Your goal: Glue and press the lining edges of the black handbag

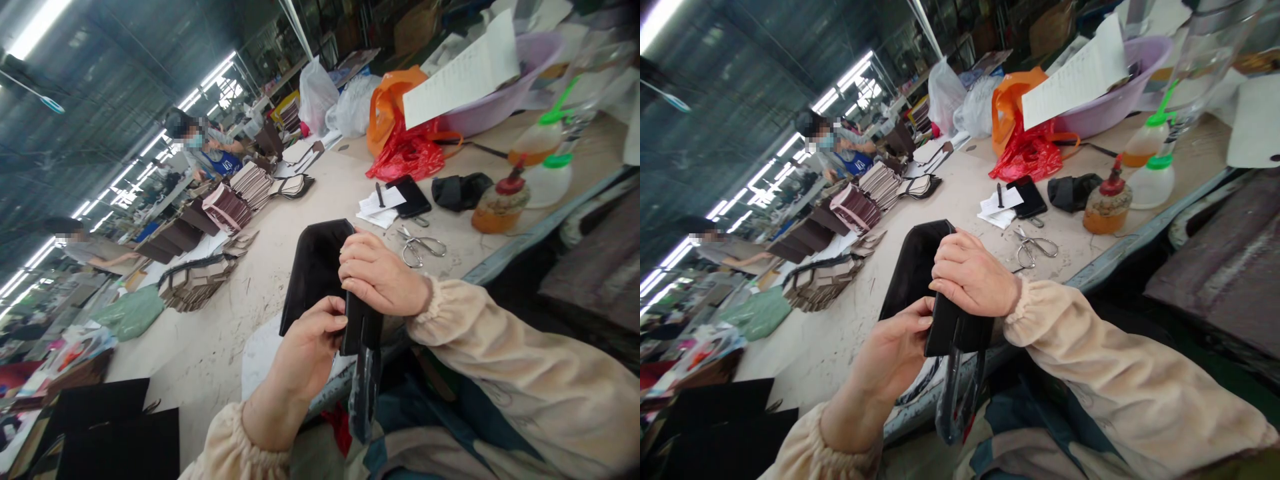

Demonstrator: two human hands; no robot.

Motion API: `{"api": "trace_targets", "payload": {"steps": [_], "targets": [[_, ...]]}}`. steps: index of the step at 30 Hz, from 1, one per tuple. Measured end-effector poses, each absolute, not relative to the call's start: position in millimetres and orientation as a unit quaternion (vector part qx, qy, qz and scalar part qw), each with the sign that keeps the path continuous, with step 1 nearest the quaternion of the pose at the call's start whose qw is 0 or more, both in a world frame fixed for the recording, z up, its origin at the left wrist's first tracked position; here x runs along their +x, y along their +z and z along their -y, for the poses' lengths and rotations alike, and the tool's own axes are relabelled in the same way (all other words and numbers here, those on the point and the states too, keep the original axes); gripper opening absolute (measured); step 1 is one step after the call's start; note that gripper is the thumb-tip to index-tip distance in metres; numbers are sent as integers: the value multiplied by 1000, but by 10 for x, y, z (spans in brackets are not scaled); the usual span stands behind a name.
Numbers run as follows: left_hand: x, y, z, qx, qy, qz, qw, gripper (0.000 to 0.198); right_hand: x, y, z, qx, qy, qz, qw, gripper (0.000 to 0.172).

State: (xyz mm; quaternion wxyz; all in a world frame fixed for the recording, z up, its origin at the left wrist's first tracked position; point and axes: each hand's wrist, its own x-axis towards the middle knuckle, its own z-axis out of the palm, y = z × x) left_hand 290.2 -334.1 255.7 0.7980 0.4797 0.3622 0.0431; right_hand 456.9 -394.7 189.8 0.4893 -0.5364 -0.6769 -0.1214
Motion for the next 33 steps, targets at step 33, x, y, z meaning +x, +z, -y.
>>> {"api": "trace_targets", "payload": {"steps": [33], "targets": [[2467, 2394, 3379, 960, 261, -59, 83, 57, 4520, 1907, 3923, -561, -122, 659, 486, 16]]}}
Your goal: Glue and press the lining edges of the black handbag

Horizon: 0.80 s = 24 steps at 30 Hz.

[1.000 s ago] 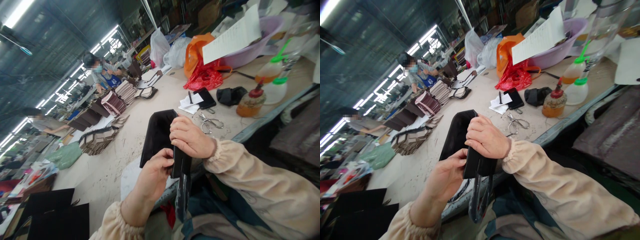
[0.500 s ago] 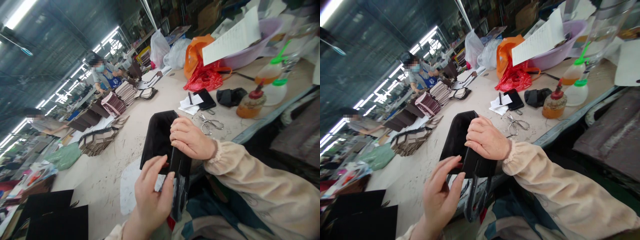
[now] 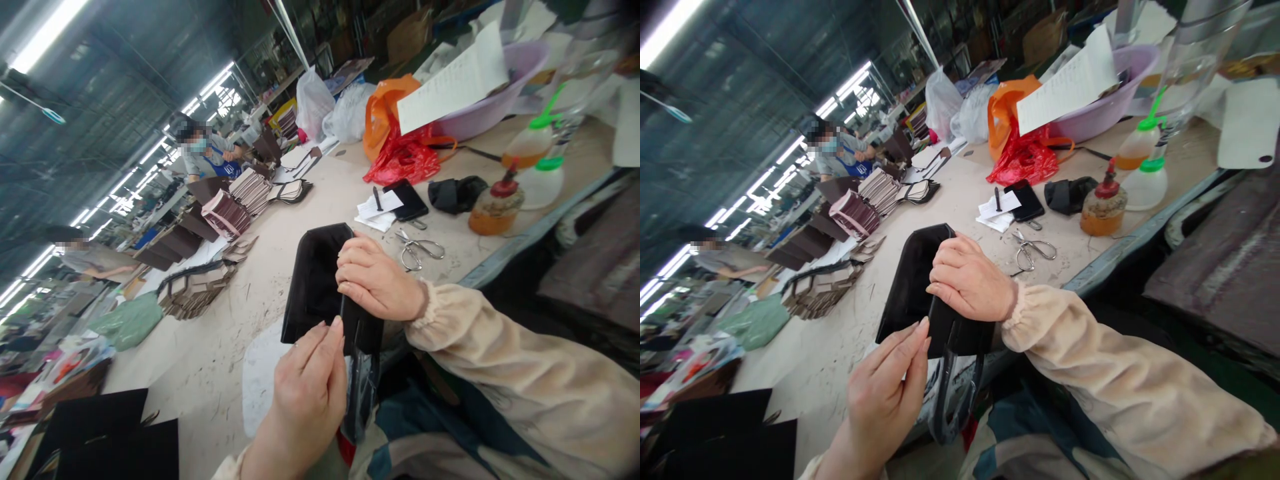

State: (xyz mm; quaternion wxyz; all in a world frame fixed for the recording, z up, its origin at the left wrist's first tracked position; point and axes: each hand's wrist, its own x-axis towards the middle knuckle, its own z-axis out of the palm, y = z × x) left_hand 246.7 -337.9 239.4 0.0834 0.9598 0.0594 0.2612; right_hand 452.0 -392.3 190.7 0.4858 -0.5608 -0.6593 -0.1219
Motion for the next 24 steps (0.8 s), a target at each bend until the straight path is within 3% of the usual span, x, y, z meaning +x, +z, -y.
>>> {"api": "trace_targets", "payload": {"steps": [17, 24], "targets": [[2559, 2363, 3344, 966, 231, -88, 74, 52, 4510, 1910, 3916, -569, -134, 660, 473, 19], [2468, 2324, 3391, 946, 307, -77, 68, 38, 4516, 1913, 3923, -563, -138, 671, 462, 19]]}}
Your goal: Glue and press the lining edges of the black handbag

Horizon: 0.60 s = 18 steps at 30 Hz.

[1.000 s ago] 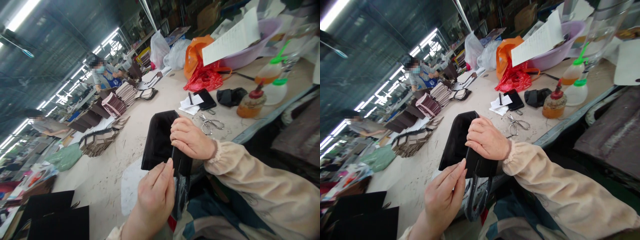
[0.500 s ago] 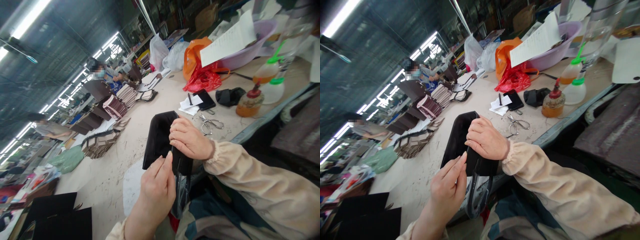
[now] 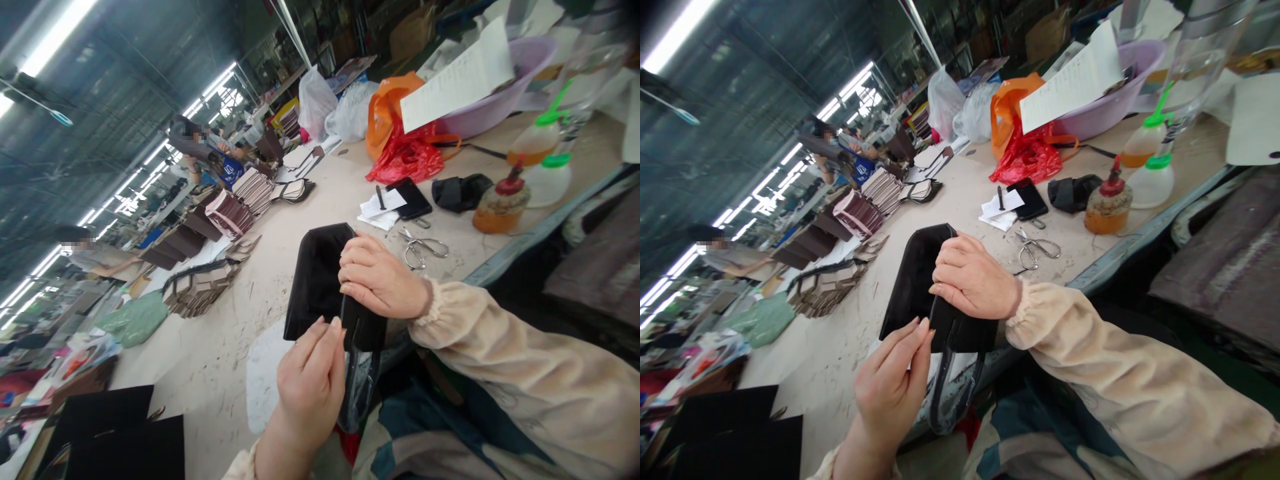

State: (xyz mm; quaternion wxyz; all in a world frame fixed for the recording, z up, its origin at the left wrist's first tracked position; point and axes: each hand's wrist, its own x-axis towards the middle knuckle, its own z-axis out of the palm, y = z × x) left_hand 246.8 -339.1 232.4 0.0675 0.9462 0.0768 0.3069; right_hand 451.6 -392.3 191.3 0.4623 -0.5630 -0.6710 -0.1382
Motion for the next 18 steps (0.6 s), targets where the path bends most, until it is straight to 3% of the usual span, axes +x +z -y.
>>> {"api": "trace_targets", "payload": {"steps": [4, 18], "targets": [[2408, 2339, 3396, 946, 306, -83, 73, 32, 4518, 1910, 3908, -561, -139, 671, 463, 19], [2532, 2290, 3359, 961, 258, -92, 41, 47, 4524, 1907, 3919, -571, -135, 665, 462, 20]]}}
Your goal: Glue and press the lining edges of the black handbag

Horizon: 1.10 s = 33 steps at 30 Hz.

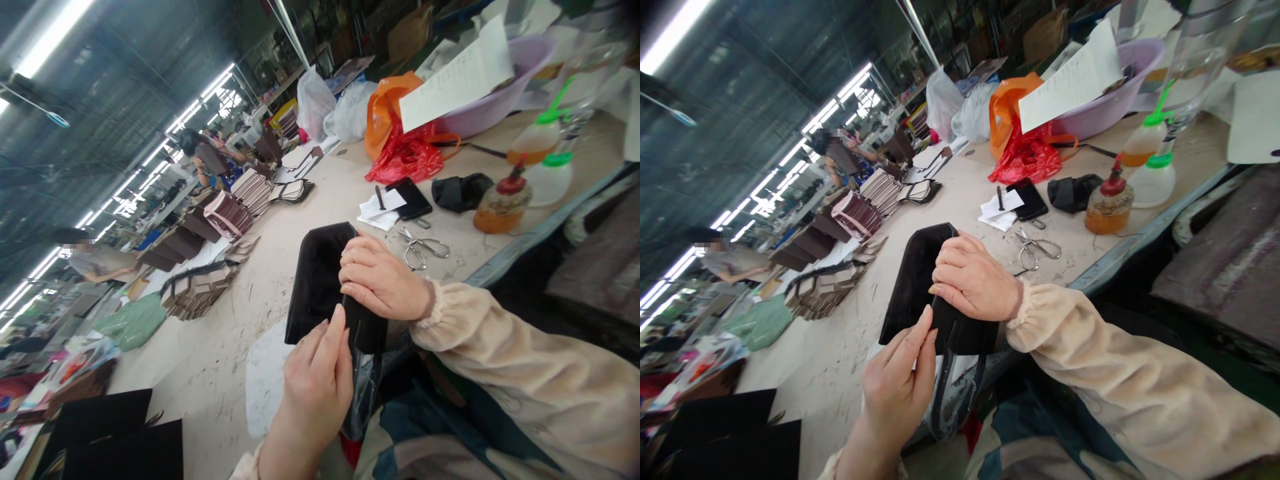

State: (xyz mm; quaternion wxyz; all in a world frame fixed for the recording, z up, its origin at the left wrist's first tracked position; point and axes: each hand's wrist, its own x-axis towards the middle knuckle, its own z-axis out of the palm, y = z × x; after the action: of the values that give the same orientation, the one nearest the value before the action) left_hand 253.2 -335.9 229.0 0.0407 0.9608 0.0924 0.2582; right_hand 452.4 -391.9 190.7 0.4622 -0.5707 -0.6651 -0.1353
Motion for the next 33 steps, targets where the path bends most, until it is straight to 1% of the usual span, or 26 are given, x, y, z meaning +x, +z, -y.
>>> {"api": "trace_targets", "payload": {"steps": [5, 10, 13, 19, 21, 24, 30, 33], "targets": [[2551, 2357, 3324, 955, 291, -55, 10, 30, 4516, 1909, 3922, -567, -132, 671, 459, 20], [2503, 2381, 3355, 951, 307, -49, -6, 23, 4507, 1907, 3919, -563, -131, 673, 461, 20], [2467, 2367, 3378, 947, 317, -54, 7, 22, 4511, 1908, 3918, -565, -133, 671, 462, 20], [2468, 2376, 3390, 945, 302, -101, 80, 27, 4521, 1923, 3932, -567, -132, 663, 470, 20], [2502, 2386, 3387, 944, 293, -115, 97, 31, 4520, 1924, 3933, -568, -129, 662, 472, 20], [2563, 2391, 3370, 948, 284, -90, 115, 38, 4518, 1919, 3931, -567, -127, 664, 471, 20], [2564, 2406, 3355, 942, 316, -74, 81, 25, 4523, 1913, 3927, -563, -127, 668, 470, 20], [2484, 2410, 3365, 938, 317, -99, 99, 20, 4526, 1912, 3928, -562, -126, 668, 471, 20]]}}
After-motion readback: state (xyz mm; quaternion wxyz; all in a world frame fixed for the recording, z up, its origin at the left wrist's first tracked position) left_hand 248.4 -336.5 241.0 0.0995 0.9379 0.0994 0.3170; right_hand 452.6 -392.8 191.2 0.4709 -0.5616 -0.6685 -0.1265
